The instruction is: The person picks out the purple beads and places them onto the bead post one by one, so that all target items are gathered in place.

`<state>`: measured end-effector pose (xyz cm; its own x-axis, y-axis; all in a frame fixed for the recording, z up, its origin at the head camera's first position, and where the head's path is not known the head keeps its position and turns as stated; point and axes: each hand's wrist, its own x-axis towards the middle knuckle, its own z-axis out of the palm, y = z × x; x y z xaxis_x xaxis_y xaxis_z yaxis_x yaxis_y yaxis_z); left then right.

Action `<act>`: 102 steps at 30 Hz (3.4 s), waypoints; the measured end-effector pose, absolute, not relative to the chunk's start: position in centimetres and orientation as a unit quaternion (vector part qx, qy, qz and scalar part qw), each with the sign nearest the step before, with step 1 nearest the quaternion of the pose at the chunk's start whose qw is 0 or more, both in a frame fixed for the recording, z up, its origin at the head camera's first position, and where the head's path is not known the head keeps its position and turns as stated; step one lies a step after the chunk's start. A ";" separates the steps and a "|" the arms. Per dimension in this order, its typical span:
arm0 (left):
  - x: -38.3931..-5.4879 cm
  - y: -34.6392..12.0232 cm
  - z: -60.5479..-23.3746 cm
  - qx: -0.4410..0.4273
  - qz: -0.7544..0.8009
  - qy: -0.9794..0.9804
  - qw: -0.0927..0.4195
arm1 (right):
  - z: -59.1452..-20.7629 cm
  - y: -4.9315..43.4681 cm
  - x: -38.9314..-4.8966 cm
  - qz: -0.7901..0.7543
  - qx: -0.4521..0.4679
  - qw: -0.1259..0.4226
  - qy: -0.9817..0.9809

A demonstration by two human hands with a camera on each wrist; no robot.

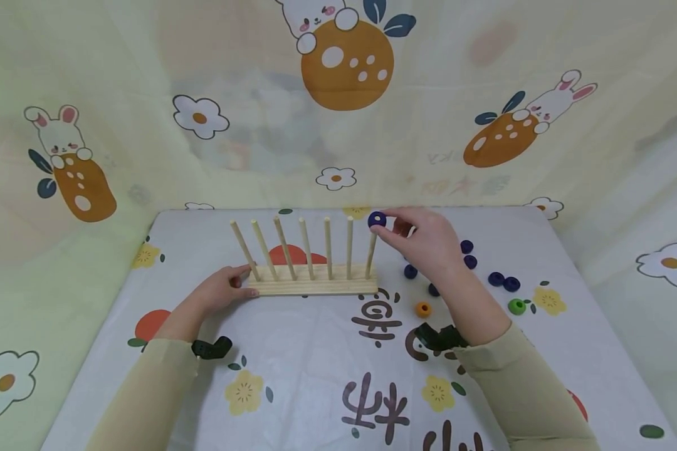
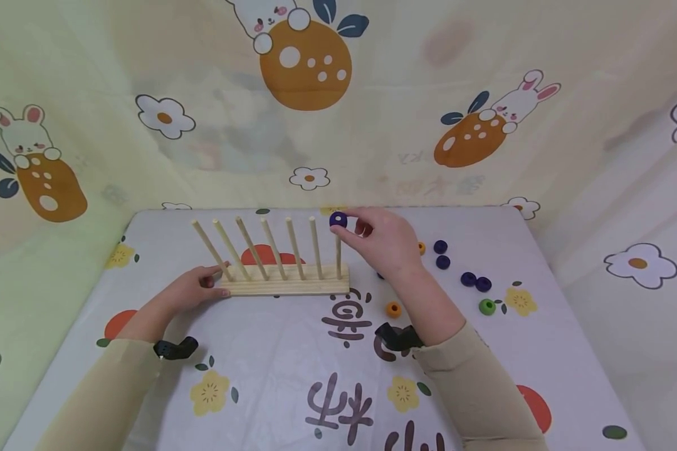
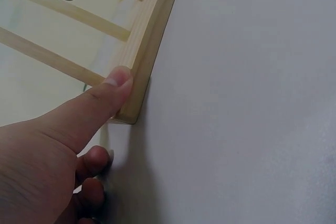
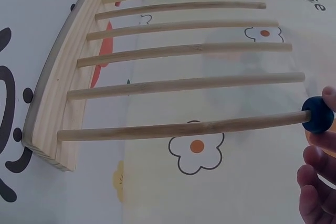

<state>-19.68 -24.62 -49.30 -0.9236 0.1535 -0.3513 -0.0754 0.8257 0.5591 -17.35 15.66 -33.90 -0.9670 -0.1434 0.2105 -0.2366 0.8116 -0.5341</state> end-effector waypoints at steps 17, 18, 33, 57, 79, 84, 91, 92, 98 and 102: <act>-19.8 -24.4 -48.9 0.029 0.297 0.933 0.200 | -34.6 16.3 -17.5 0.292 0.110 0.091 -0.946; -19.8 -24.5 -48.9 0.030 0.297 0.933 0.200 | -34.6 16.3 -17.5 0.293 0.111 0.089 -0.945; -19.9 -24.6 -49.1 0.023 0.299 0.932 0.202 | -35.7 17.6 -17.8 0.280 0.092 0.047 -0.954; -19.8 -24.4 -48.4 0.026 0.303 0.930 0.205 | -40.1 23.7 -16.9 0.197 0.102 -0.029 -0.975; -19.6 -24.5 -48.8 0.016 0.296 0.933 0.206 | -43.2 28.8 -15.4 0.176 0.062 -0.080 -0.979; -19.6 -24.5 -49.0 0.013 0.297 0.932 0.206 | -43.7 29.1 -15.7 0.185 0.058 -0.094 -0.977; -19.7 -24.4 -48.8 0.021 0.299 0.933 0.201 | -44.8 29.4 -16.1 0.186 0.054 -0.129 -0.973; -19.7 -24.4 -48.8 0.022 0.299 0.933 0.201 | -44.9 29.5 -16.2 0.184 0.054 -0.132 -0.972; -19.8 -24.5 -48.8 0.028 0.297 0.934 0.198 | -45.6 29.3 -16.6 0.176 0.068 -0.141 -0.972; -19.7 -24.5 -48.8 0.025 0.296 0.934 0.199 | -45.8 29.1 -17.0 0.171 0.076 -0.152 -0.971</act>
<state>-19.73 -24.45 -48.76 -0.9198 0.1644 -0.3563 -0.0710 0.8233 0.5631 -16.99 29.14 -45.81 -0.9425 -0.1986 -0.2689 -0.0950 0.9303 -0.3542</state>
